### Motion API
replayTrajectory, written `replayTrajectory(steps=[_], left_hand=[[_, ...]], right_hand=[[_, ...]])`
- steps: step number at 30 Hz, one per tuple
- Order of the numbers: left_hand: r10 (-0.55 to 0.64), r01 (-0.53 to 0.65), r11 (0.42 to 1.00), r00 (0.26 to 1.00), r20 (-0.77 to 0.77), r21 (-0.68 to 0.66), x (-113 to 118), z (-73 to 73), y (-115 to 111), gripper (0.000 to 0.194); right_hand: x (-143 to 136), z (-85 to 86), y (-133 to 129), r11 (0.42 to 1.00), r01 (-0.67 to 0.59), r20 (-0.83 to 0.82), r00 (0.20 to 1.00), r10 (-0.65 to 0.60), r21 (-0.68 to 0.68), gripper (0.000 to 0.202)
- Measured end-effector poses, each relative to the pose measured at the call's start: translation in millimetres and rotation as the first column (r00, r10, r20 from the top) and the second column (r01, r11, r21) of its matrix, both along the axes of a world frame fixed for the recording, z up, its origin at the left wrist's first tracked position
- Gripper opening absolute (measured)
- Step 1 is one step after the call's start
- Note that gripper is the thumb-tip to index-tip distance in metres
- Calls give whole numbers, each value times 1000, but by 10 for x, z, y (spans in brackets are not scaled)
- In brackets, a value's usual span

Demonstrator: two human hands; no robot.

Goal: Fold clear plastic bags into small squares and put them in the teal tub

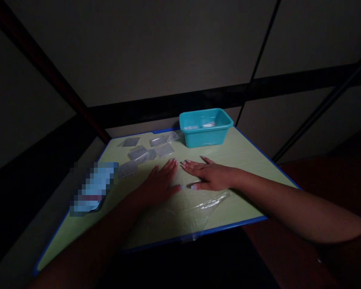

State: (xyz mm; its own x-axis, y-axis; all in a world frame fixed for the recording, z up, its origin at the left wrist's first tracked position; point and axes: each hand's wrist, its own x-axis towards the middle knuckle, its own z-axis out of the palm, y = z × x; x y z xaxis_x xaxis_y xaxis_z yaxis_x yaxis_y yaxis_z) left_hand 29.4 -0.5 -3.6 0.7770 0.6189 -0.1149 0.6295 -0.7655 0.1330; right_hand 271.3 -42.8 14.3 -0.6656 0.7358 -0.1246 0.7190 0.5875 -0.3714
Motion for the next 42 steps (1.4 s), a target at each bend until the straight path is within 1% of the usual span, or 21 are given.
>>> replayTrajectory(steps=[3,6,10,14,18,21,23,25,28,31,33,35,36,37,38,39,40,41,42], left_hand=[[8,-8,1000,999,-39,-3,-1,-8,1,74],[17,-18,1000,998,-59,-13,3,26,8,75],[31,-34,999,997,-67,-36,20,80,0,76],[35,-38,999,998,-60,-38,14,70,4,76],[29,-29,1000,1000,11,-10,4,31,29,74],[58,-62,997,993,105,35,14,22,40,73],[62,-72,995,988,139,70,23,19,36,74],[43,-53,996,991,125,79,28,11,21,76],[15,-17,999,997,70,36,34,-10,-21,76],[20,-20,1000,999,47,-8,45,-20,-55,77],[38,-35,999,996,75,-32,47,-8,-39,75],[88,-76,995,980,180,-70,31,29,28,72],[139,-116,988,953,270,-97,14,57,82,69],[207,-172,977,896,393,-124,-7,91,145,68],[290,-235,957,798,529,-169,-32,128,212,66],[379,-301,924,659,650,-234,-55,166,278,66],[426,-323,901,525,737,-290,-75,201,335,69],[438,-311,893,431,789,-325,-87,229,378,76],[441,-272,894,396,805,-356,-92,247,400,80]], right_hand=[[29,9,4,1000,31,41,999,-31,-5,75],[87,37,26,998,48,69,997,-46,-34,76],[207,89,75,990,86,133,989,-71,-110,81],[317,98,116,986,117,165,982,-96,-122,85],[326,84,135,981,167,115,981,-155,-97,94],[243,81,123,981,193,77,979,-190,-31,93],[169,76,103,985,174,69,982,-175,14,89],[109,67,81,991,128,81,988,-130,28,84],[79,59,62,996,91,133,987,-93,15,78],[125,58,73,989,147,169,975,-145,3,76],[172,51,91,982,190,174,967,-188,3,78],[207,36,108,976,217,174,961,-217,20,80],[216,28,112,973,226,174,958,-229,36,80],[218,21,113,971,232,173,956,-238,55,80],[214,17,109,969,234,169,955,-244,75,80],[204,16,102,968,231,161,956,-244,95,79],[191,19,90,969,219,149,961,-235,111,78],[175,23,75,972,201,133,967,-217,121,76],[158,29,58,976,179,113,975,-194,126,75]])
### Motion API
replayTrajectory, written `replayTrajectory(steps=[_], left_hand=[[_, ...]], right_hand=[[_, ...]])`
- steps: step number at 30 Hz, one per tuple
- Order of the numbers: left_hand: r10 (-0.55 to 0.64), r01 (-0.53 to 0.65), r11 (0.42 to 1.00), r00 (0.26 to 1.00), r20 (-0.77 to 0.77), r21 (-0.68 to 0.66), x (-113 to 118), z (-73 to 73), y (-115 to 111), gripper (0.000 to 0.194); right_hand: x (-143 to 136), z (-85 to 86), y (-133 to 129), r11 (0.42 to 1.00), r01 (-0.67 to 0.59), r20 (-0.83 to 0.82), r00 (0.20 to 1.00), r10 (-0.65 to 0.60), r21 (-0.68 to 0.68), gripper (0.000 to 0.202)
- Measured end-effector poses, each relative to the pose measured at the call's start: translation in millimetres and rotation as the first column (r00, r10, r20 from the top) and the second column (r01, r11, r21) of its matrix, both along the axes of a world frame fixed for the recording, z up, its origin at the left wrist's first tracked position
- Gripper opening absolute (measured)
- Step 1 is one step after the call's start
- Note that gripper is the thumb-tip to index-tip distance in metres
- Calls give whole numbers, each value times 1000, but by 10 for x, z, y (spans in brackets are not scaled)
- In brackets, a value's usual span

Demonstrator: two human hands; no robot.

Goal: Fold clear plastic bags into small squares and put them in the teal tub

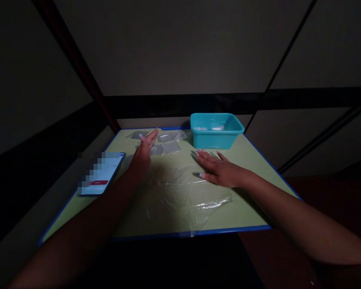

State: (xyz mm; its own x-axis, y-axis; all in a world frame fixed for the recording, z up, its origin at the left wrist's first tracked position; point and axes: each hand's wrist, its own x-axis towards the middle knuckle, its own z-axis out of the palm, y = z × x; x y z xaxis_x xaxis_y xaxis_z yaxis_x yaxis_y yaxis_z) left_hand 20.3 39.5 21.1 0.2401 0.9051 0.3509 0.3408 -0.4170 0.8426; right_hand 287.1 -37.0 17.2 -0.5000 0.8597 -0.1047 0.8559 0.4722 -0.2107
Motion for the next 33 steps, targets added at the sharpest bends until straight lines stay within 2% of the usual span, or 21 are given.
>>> replayTrajectory(steps=[2,4,6,8,10,12,14,17,19,22,25,27,29,31,33], left_hand=[[-97,96,995,995,-11,-37,18,2,-24,88],[-198,198,980,969,-148,-18,60,-34,-130,90],[-362,390,921,849,-385,-4,108,-82,-276,83],[-458,532,844,658,-597,-61,144,-111,-407,78],[-449,538,831,497,-743,-143,158,-110,-483,74],[-396,477,860,398,-828,-182,150,-89,-493,73],[-345,418,889,340,-875,-189,124,-70,-457,73],[-310,380,906,291,-905,-188,70,-79,-380,76],[-300,385,906,288,-909,-177,37,-108,-336,79],[-275,397,908,327,-904,-133,8,-150,-278,74],[-236,371,926,437,-868,-65,2,-165,-207,68],[-223,345,938,544,-809,-27,3,-167,-156,68],[-202,312,950,639,-742,10,4,-172,-116,71],[-187,284,958,705,-684,31,7,-181,-97,75],[-186,270,962,745,-640,34,11,-191,-94,80]], right_hand=[[-33,7,-35,998,-62,-37,997,61,-5,74],[-58,1,-61,992,-119,-53,992,117,-39,73],[-73,-16,-71,984,-154,-45,988,150,-90,73],[-76,-35,-64,979,-158,-34,987,154,-126,75],[-70,-47,-48,979,-146,-28,989,143,-144,77],[-58,-49,-28,980,-131,-26,991,128,-148,78],[-45,-51,-10,982,-122,-25,993,119,-142,76],[-35,-67,15,985,-115,-34,993,112,-125,73],[-34,-82,30,987,-111,-49,993,106,-115,72],[-32,-68,38,992,-90,-88,993,82,-87,72],[-22,42,6,997,-82,-195,977,83,11,69],[-31,162,-53,983,-170,-312,932,183,71,61],[-67,281,-139,929,-364,-427,832,353,59,50],[-128,361,-240,818,-574,-462,736,495,-39,42],[-192,383,-335,697,-698,-424,688,589,-165,40]])
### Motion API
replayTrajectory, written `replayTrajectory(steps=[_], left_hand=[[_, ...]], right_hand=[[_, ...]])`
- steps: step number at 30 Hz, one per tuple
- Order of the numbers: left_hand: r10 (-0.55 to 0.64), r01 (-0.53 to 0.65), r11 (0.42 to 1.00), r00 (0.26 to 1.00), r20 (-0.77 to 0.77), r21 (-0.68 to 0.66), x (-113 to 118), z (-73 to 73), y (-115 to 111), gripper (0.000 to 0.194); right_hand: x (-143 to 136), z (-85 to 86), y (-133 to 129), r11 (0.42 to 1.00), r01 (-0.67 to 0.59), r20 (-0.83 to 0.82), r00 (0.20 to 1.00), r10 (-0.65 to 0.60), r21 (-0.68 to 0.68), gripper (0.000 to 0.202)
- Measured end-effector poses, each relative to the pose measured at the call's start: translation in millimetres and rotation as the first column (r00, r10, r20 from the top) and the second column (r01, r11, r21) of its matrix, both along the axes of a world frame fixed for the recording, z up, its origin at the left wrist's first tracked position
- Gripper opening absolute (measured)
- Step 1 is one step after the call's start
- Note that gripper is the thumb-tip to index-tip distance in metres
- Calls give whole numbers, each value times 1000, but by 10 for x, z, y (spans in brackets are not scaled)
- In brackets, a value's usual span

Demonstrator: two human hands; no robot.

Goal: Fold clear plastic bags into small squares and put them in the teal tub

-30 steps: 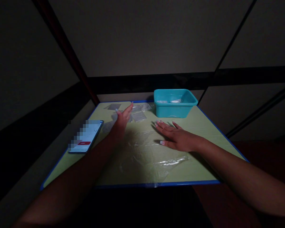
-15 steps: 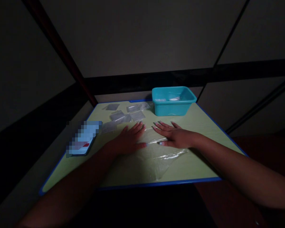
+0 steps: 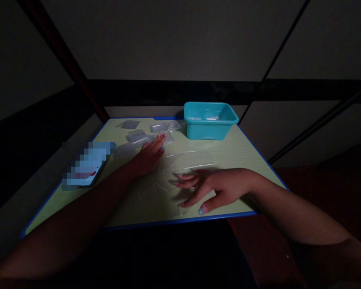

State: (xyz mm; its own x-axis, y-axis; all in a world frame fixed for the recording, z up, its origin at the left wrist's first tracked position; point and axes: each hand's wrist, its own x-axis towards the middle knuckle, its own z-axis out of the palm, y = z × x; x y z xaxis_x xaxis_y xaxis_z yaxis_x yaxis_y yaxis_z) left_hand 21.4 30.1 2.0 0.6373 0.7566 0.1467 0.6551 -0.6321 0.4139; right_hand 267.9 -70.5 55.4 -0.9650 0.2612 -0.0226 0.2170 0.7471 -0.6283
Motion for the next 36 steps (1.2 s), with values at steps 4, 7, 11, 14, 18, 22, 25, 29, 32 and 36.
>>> replayTrajectory(steps=[4,7,11,14,18,22,25,29,32,36], left_hand=[[-14,12,1000,995,103,23,0,-17,-3,84],[-29,18,998,985,172,68,-8,-29,6,85],[-51,31,995,977,208,98,0,-27,0,83],[-118,82,983,967,225,165,29,17,-45,77],[-343,283,929,899,270,238,77,129,-156,65],[-509,484,860,834,215,159,120,184,-261,60],[-532,528,846,824,197,76,143,151,-287,49],[-529,554,831,814,239,-46,159,114,-274,40],[-501,544,831,821,274,-112,160,141,-267,38],[-455,523,838,827,330,-156,140,195,-269,37]], right_hand=[[-67,-59,-103,998,-35,191,981,45,-58,43],[-67,-99,-99,999,-4,216,976,15,-51,47],[-61,-135,-61,997,26,162,987,-14,-68,55],[-67,-157,-39,990,67,43,997,-63,-122,56],[-74,-163,-10,955,174,-146,966,-213,-242,48],[-66,-169,19,899,272,-176,921,-346,-343,40],[-63,-170,33,885,277,-179,915,-362,-374,36],[-61,-147,38,889,262,-200,914,-354,-376,32],[-52,-131,39,892,276,-219,904,-367,-357,27],[-41,-133,44,887,278,-215,903,-372,-369,20]])
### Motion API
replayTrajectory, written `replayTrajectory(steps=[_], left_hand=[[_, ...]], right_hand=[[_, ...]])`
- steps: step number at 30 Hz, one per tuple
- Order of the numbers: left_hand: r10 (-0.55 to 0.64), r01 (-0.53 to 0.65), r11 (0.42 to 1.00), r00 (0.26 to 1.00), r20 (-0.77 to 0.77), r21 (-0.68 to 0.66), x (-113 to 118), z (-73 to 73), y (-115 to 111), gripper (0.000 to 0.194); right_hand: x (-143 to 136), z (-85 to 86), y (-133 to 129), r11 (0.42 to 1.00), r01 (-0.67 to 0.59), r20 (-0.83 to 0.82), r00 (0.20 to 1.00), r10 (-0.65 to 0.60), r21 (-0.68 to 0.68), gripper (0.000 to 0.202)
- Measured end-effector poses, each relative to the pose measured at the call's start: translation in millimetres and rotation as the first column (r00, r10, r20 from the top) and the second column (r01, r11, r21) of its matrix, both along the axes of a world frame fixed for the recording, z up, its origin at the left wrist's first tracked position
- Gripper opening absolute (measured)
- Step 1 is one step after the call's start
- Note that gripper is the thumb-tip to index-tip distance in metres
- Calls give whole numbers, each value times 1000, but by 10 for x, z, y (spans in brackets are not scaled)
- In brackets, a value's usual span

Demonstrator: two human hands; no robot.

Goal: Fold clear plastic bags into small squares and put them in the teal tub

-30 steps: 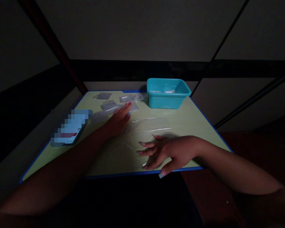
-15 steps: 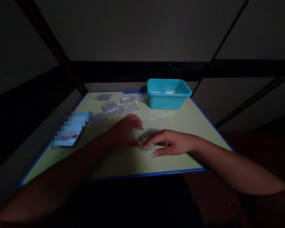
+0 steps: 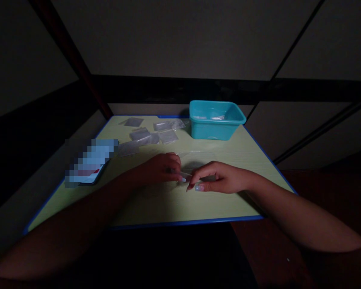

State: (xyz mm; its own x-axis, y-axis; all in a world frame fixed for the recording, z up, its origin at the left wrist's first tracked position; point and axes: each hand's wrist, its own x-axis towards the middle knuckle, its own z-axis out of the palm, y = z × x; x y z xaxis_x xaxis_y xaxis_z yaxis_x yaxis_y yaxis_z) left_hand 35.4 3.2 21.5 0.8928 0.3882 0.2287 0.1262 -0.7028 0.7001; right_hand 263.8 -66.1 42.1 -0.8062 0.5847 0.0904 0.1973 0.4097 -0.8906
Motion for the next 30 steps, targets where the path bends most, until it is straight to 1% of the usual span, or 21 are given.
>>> replayTrajectory(steps=[2,5,8,11,16,18,20,22,24,26,28,30], left_hand=[[7,-7,1000,1000,-6,-13,-17,11,-2,38],[1,-1,1000,1000,4,-12,-36,4,-3,45],[66,-65,998,997,39,-25,-38,-5,-3,52],[128,-126,990,991,28,-66,-21,1,-8,46],[174,-183,976,981,-87,-116,9,26,-45,33],[166,-177,969,983,-74,-173,9,21,-57,30],[162,-163,951,986,-27,-262,2,1,-60,26],[165,-147,914,986,17,-378,-7,-25,-57,23],[170,-130,873,984,43,-470,-13,-48,-55,26],[185,-136,859,981,52,-495,-16,-58,-56,29],[193,-143,869,979,58,-473,-17,-54,-57,32],[154,-105,890,985,76,-444,-19,-43,-54,34]], right_hand=[[3,-10,5,1000,-2,5,1000,2,-11,22],[8,-31,15,1000,10,36,999,-11,19,26],[14,-49,23,999,32,58,998,-34,42,27],[16,-58,21,999,34,56,998,-36,36,28],[24,-66,25,998,46,65,997,-48,31,29],[35,-69,38,997,66,78,995,-69,42,31],[48,-72,54,996,74,91,993,-78,48,33],[57,-75,66,997,69,100,992,-73,39,34],[59,-81,74,998,61,100,993,-63,24,33],[57,-90,78,998,61,94,994,-62,13,32],[54,-102,82,998,64,87,994,-65,11,32],[54,-114,85,998,69,82,994,-70,8,32]])
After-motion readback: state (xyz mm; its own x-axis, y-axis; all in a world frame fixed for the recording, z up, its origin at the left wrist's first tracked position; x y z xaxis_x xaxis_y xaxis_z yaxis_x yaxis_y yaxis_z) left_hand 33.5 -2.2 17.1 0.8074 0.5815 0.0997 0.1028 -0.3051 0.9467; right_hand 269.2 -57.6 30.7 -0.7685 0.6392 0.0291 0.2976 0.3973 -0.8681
